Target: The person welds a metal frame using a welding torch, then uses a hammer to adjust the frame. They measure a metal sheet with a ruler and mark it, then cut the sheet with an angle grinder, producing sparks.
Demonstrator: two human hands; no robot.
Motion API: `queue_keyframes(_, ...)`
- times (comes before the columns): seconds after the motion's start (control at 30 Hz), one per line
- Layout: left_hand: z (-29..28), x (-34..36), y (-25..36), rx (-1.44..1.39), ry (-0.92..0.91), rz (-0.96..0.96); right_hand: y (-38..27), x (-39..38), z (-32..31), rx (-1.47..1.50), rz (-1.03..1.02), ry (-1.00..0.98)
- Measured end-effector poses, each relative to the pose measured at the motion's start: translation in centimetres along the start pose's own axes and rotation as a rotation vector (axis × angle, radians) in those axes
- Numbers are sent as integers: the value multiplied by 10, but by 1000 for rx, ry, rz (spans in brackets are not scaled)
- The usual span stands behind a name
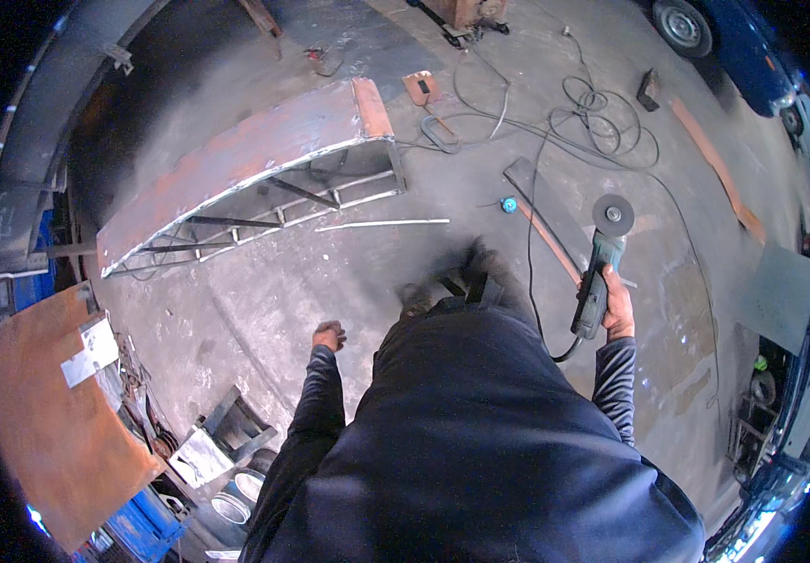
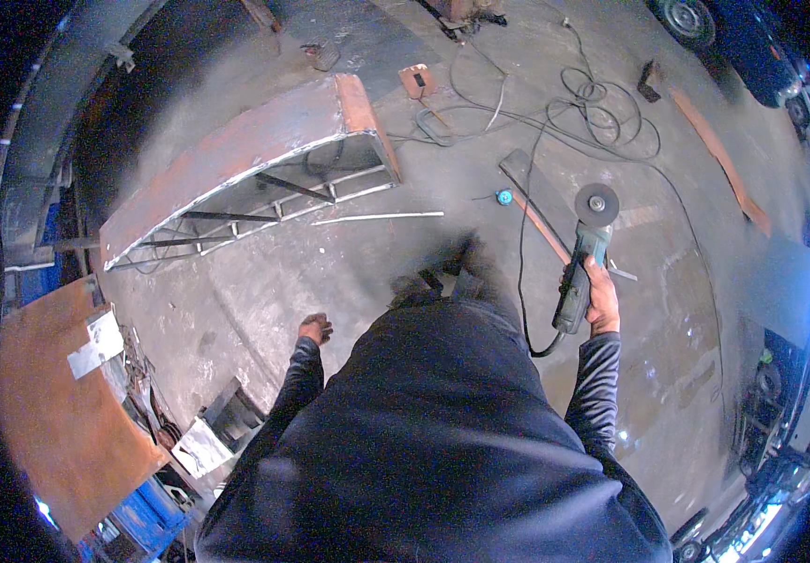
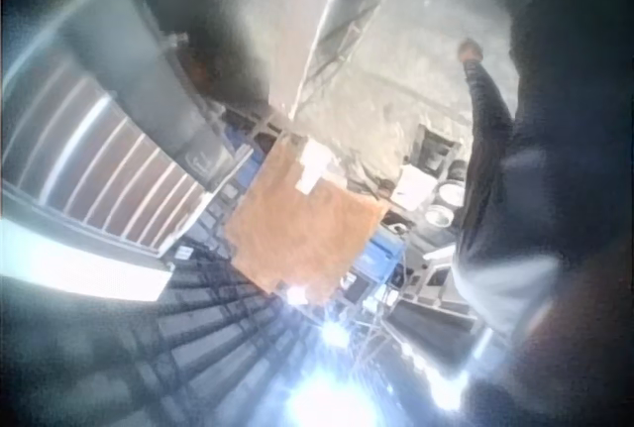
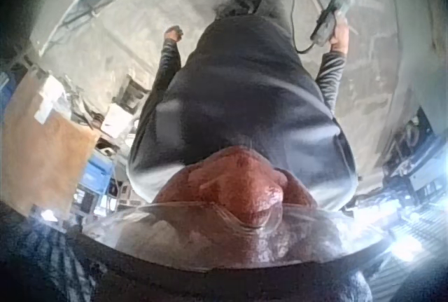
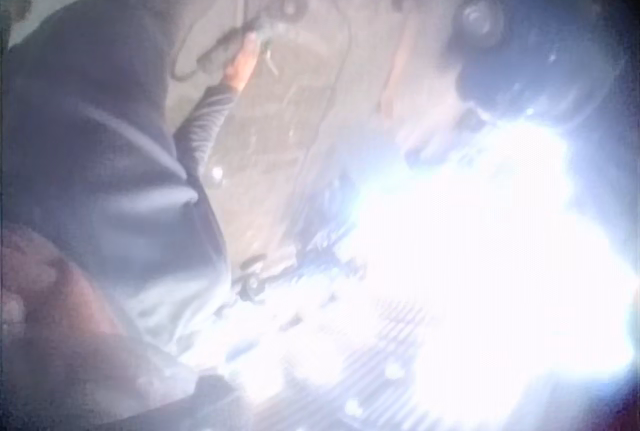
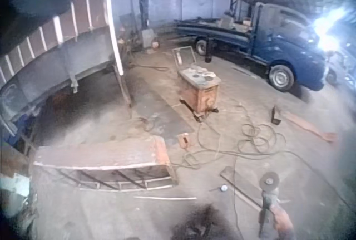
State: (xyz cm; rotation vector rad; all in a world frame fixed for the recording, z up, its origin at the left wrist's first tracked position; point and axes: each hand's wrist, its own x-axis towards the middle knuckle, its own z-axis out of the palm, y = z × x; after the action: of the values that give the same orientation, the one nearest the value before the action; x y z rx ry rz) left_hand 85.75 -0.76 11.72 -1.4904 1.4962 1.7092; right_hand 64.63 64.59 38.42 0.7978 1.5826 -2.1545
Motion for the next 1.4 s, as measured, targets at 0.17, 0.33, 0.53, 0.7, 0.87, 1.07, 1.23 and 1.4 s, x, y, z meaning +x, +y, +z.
queue_keyframes(0.17,5,-44,-46,18,96,-165,3,57,-29,9,115,-12)
queue_keyframes(0.33,58,-80,-52,-77,128,-193,-24,119,-55,-37,201,-26)
queue_keyframes(0.53,165,-84,14,-31,15,-51,-78,174,-83,-48,375,-156)
queue_keyframes(0.7,277,-116,109,-16,27,182,-110,213,-113,-73,410,-156)
queue_keyframes(0.87,314,-128,137,76,10,126,-124,235,-137,-50,341,-221)
queue_keyframes(1.07,305,-113,126,26,82,37,-129,253,-166,-36,377,-179)
queue_keyframes(1.23,270,-100,106,-121,62,45,-131,245,-163,16,428,-168)
queue_keyframes(1.4,291,-93,127,-72,123,71,-126,241,-172,-21,373,-136)
